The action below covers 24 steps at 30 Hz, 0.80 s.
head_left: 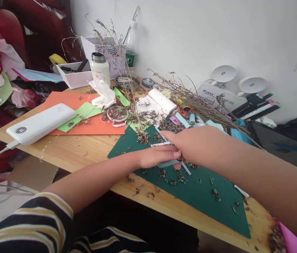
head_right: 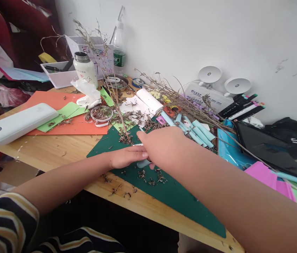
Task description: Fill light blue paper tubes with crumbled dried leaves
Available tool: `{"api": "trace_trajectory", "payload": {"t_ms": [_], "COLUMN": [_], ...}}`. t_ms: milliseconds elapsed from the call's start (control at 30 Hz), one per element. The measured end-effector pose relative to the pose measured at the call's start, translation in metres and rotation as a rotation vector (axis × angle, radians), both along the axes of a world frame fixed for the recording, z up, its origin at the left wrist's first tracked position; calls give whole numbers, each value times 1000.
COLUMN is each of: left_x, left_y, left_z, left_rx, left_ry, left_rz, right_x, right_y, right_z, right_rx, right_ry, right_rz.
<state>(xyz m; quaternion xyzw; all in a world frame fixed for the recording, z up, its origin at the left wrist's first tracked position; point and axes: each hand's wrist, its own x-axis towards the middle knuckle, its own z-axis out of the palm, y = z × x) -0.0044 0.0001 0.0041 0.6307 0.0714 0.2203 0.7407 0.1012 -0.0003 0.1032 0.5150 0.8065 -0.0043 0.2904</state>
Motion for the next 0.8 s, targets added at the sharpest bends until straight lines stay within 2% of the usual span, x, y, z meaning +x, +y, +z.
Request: {"api": "trace_trajectory", "payload": {"t_ms": [100,167,267,367,500,633,700,800], "left_x": [2,3,3,4,5,5,5,6], "left_y": [-2,-3,-6,-8,-7,-8,-9,-9], "left_z": [-1,-1,-1,-5,-5,0,3,4], "left_rx": [13,59,150,190,211,144,111,75], "left_ry": [-37,-50,-67,-79,-8,33,54,59], "left_rz": [15,27,48,76,69,79,95,116], "right_x": [-7,-10,-7,5,26,47,58,73], "right_y": [-4,-6,-6,-6,-8,-13,-16,-22], "right_z": [2,3,5,11,29,44,42,22], "right_rx": [-44,-60,-83,-144,-195,-141,-93,-78], "right_ry": [83,33,12,130,284,303,301,286], "right_rz": [-80,-156,-167,-162,-210,-297,-343,-416]}}
